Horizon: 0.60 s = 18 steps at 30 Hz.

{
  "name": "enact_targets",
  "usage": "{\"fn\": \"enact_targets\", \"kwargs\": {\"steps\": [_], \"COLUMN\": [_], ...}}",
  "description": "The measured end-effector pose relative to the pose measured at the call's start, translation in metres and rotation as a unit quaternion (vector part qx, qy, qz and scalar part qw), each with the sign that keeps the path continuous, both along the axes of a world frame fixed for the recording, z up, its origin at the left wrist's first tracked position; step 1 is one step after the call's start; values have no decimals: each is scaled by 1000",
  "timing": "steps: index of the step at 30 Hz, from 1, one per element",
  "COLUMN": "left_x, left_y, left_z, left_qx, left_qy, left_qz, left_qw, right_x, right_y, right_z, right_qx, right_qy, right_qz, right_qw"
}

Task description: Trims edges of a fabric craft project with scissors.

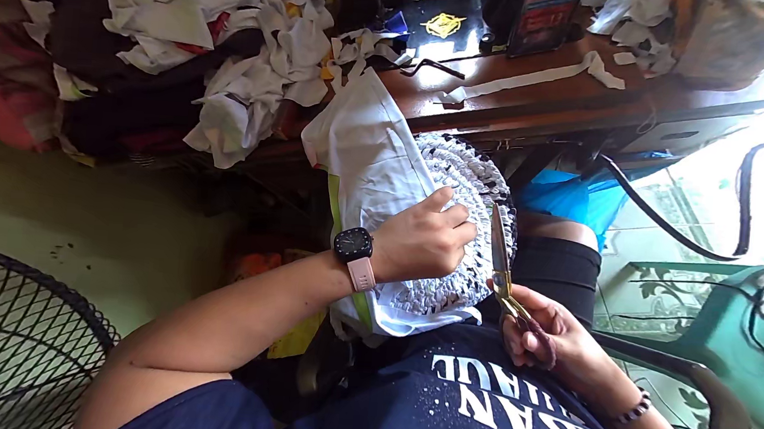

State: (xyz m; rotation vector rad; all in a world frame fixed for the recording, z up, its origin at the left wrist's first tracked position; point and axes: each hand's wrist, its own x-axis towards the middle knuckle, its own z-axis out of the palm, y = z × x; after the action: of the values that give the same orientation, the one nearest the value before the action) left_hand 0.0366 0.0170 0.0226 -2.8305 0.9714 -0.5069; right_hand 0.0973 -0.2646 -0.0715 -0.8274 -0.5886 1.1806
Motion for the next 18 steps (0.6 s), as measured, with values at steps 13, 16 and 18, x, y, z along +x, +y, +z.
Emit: {"fn": "enact_targets", "kwargs": {"steps": [13,16,18], "left_x": [-8,-10,-12], "left_y": [10,11,10], "left_z": [-8,-8,-8], "left_qx": [-20,-30,-40], "left_qy": [5,12,16], "left_qz": [-3,3,5], "left_qw": [1000,999,999], "right_x": [8,12,14], "right_y": [17,26,31], "right_z": [15,22,27], "right_qx": [-8,-10,-14], "right_qy": [-86,-114,-136], "right_qz": [-42,-73,-97], "right_qw": [995,991,986]}}
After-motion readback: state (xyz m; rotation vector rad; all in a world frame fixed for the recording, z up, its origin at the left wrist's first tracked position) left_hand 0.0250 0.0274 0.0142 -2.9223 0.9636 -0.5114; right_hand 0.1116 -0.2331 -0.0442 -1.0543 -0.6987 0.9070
